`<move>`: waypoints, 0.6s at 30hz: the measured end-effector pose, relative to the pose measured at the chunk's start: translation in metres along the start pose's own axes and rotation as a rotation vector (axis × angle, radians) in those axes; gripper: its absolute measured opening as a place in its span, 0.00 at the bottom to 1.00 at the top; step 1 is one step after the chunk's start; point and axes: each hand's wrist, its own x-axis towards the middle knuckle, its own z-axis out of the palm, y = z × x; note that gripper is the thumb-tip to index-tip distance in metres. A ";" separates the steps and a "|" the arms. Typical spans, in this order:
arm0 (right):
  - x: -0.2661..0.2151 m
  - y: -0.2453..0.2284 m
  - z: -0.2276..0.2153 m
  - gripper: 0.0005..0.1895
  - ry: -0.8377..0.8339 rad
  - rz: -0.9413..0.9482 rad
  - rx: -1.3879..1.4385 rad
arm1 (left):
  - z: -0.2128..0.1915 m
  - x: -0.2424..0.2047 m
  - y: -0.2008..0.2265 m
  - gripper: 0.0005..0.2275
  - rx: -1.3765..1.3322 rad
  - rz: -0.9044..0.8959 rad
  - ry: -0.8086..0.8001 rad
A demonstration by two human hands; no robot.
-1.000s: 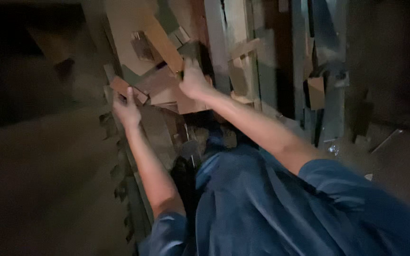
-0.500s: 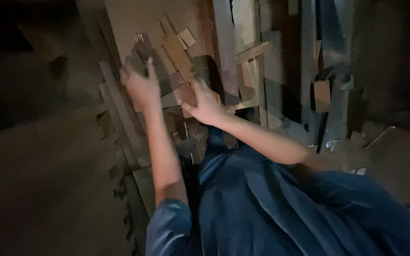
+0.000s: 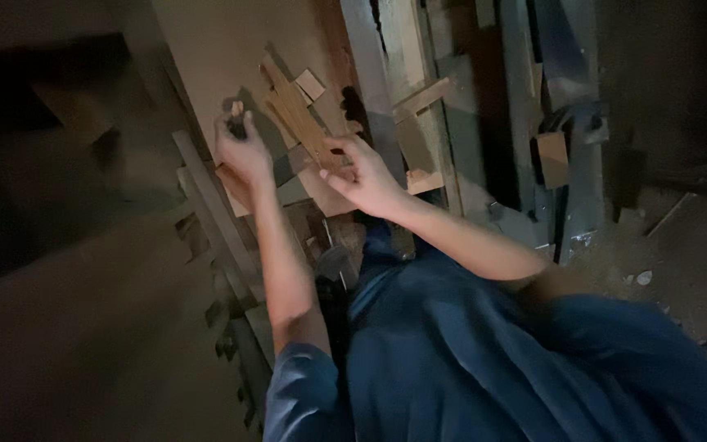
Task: The person assembles small wooden pieces into a cross-shaped structure using a hammer to drive nails. They repeatedly align the pieces, insert nails, and hammer them into place on a workbench.
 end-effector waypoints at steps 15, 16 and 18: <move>0.004 0.051 -0.010 0.18 -0.048 0.208 0.439 | -0.023 -0.134 0.044 0.07 -0.722 -0.185 -0.415; 0.005 0.056 -0.011 0.18 -0.057 0.208 0.494 | -0.023 -0.134 0.044 0.07 -0.736 -0.176 -0.433; 0.007 0.062 -0.014 0.18 -0.075 0.205 0.605 | -0.024 -0.134 0.043 0.08 -0.763 -0.157 -0.469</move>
